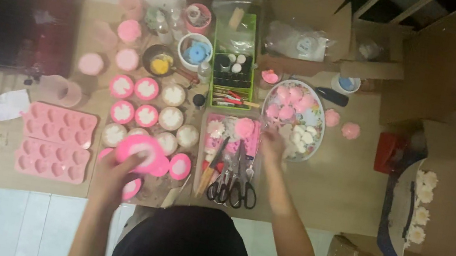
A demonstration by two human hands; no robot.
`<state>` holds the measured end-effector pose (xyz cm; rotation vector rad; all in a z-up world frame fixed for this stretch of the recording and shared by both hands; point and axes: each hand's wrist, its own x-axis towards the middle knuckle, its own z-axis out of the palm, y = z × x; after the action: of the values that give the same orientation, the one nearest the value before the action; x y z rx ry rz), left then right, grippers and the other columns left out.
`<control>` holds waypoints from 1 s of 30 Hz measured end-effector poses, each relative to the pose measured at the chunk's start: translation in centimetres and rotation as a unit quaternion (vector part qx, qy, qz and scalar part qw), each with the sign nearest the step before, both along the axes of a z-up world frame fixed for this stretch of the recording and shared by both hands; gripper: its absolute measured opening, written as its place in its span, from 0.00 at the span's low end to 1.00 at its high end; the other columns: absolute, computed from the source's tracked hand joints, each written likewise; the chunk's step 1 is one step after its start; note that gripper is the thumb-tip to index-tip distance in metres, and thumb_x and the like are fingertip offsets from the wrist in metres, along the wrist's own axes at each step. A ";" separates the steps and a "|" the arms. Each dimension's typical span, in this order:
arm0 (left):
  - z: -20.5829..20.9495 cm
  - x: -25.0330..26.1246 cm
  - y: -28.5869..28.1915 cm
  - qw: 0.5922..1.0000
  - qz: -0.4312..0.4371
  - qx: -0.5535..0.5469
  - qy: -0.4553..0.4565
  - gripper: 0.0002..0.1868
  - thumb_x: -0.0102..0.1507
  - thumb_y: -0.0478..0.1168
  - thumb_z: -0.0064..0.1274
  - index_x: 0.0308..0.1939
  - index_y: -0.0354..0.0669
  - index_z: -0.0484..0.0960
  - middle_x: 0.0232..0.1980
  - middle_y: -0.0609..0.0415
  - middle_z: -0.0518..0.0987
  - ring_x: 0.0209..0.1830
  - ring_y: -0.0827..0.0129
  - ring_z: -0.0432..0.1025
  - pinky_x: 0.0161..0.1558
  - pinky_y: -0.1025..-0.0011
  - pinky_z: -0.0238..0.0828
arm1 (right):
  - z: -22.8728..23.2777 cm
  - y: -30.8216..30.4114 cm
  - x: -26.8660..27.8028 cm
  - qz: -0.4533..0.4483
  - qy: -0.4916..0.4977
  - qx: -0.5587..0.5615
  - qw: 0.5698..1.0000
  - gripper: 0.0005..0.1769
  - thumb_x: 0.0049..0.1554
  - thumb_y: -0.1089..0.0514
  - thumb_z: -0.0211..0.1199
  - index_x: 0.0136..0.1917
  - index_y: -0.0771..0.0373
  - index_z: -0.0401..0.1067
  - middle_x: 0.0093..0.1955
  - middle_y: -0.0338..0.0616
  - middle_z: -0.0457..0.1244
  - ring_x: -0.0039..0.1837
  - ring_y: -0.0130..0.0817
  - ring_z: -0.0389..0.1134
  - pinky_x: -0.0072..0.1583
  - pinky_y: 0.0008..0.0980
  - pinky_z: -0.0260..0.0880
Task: Removing wax flowers from silicone molds and assembling them.
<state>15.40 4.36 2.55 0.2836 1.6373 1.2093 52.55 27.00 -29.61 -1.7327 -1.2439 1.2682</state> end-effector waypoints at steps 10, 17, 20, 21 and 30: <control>-1.8 -3.7 -4.9 0.984 0.147 -0.098 0.010 0.24 0.63 0.46 0.55 0.62 0.43 0.77 0.56 0.58 0.80 0.56 0.69 0.73 0.53 0.62 0.69 | 5.7 8.2 0.5 0.115 -0.225 0.138 0.958 0.16 0.44 0.57 0.76 0.44 0.61 0.75 0.41 0.45 0.70 0.44 0.39 0.73 0.48 0.39 0.72; -3.1 -1.9 -2.6 0.981 0.150 -0.120 -0.012 0.23 0.63 0.46 0.56 0.61 0.44 0.77 0.56 0.58 0.80 0.54 0.69 0.73 0.52 0.62 0.68 | 5.6 9.0 -0.7 0.048 -0.354 0.136 0.924 0.19 0.51 0.43 0.74 0.43 0.60 0.76 0.41 0.48 0.70 0.45 0.48 0.72 0.48 0.46 0.70; -2.2 -1.1 -1.5 0.983 0.140 -0.115 -0.021 0.23 0.63 0.46 0.56 0.61 0.43 0.77 0.55 0.58 0.80 0.53 0.69 0.73 0.51 0.63 0.69 | 6.8 8.2 -1.2 -0.012 -0.350 0.072 0.934 0.21 0.53 0.39 0.71 0.45 0.59 0.76 0.43 0.48 0.71 0.46 0.49 0.73 0.48 0.48 0.71; -1.5 -0.8 -0.9 0.984 0.137 -0.110 -0.024 0.23 0.63 0.45 0.57 0.61 0.43 0.77 0.54 0.58 0.80 0.53 0.70 0.73 0.50 0.64 0.69 | 7.8 8.0 -1.4 -0.049 -0.321 0.032 0.945 0.22 0.50 0.39 0.71 0.44 0.58 0.77 0.42 0.47 0.71 0.46 0.49 0.73 0.48 0.47 0.71; -1.3 2.8 3.1 0.997 0.033 -0.071 0.001 0.19 0.59 0.39 0.61 0.54 0.42 0.83 0.44 0.59 0.82 0.39 0.74 0.72 0.37 0.73 0.65 | 3.7 7.4 1.1 -0.070 -0.184 0.006 0.980 0.25 0.43 0.50 0.69 0.53 0.61 0.74 0.48 0.53 0.71 0.51 0.52 0.72 0.54 0.48 0.70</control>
<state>18.17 7.42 1.22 0.1431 1.7353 1.1350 53.68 34.39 -25.89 -2.0704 -1.2974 0.8826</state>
